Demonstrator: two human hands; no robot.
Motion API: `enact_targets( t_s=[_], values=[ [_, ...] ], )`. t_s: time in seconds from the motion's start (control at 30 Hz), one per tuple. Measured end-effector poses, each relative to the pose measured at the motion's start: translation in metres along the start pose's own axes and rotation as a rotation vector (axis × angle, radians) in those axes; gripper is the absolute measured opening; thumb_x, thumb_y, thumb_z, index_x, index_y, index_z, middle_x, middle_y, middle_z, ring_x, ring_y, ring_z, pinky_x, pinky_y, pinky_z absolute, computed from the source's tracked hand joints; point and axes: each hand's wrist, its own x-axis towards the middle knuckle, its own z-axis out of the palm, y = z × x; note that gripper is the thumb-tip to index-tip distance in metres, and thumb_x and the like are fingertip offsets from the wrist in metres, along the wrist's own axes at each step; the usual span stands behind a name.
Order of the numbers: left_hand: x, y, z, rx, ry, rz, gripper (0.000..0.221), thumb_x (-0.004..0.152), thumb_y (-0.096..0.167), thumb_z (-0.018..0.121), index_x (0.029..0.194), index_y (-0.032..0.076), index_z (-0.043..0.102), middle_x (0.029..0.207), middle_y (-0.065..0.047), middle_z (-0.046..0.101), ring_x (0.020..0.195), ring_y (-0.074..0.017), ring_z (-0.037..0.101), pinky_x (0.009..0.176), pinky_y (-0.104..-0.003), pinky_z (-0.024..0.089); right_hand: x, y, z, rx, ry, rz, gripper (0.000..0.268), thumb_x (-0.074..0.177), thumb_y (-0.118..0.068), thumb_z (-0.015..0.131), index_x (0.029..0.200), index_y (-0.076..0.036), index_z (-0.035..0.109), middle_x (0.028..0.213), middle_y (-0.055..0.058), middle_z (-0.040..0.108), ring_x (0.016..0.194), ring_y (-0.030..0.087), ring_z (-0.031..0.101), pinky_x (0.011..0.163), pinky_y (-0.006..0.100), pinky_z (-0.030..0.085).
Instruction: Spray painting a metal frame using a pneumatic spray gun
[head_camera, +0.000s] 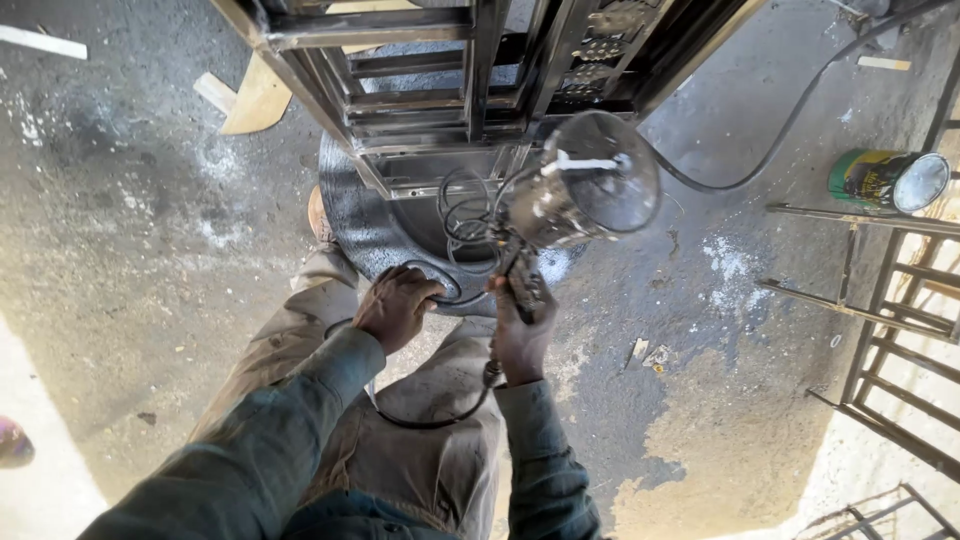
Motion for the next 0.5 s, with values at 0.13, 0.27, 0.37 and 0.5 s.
enact_targets(
  t_s=[0.13, 0.27, 0.37, 0.5],
  values=[
    [0.004, 0.009, 0.012, -0.026, -0.031, -0.002, 0.016, 0.093, 0.025, 0.068, 0.107, 0.023, 0.073, 0.09, -0.004, 0.065, 0.096, -0.0276, 0.065, 0.09, -0.042, 0.051, 0.014, -0.013, -0.028, 0.004, 0.053, -0.084, 0.014, 0.094, -0.006, 0.069, 0.106, 0.002, 0.071, 0.089, 0.016, 0.073, 0.078, 0.022, 0.072, 0.08, 0.037, 0.057],
    [0.011, 0.018, 0.039, -0.047, -0.096, 0.006, 0.015, 0.092, 0.021, 0.068, 0.104, 0.022, 0.075, 0.087, -0.003, 0.067, 0.093, -0.0256, 0.065, 0.092, -0.04, 0.05, 0.03, -0.013, -0.053, 0.1, 0.059, -0.178, 0.016, 0.094, -0.006, 0.068, 0.105, 0.005, 0.064, 0.09, 0.021, 0.069, 0.079, 0.029, 0.07, 0.081, 0.042, 0.059],
    [0.018, 0.026, 0.055, -0.079, -0.034, 0.025, 0.017, 0.086, 0.019, 0.071, 0.103, 0.021, 0.074, 0.086, -0.005, 0.064, 0.092, -0.0289, 0.064, 0.09, -0.042, 0.05, 0.04, -0.01, -0.057, 0.153, 0.023, -0.309, 0.011, 0.094, -0.003, 0.065, 0.098, 0.007, 0.063, 0.085, 0.022, 0.066, 0.077, 0.032, 0.071, 0.077, 0.045, 0.06],
    [0.03, 0.027, 0.08, -0.084, -0.023, 0.006, 0.016, 0.088, 0.019, 0.069, 0.103, 0.02, 0.072, 0.086, -0.005, 0.063, 0.092, -0.0284, 0.063, 0.089, -0.041, 0.049, 0.051, 0.016, -0.057, 0.125, 0.002, -0.401, 0.007, 0.093, 0.005, 0.065, 0.097, 0.01, 0.061, 0.08, 0.026, 0.064, 0.069, 0.036, 0.069, 0.073, 0.051, 0.06]
  ],
)
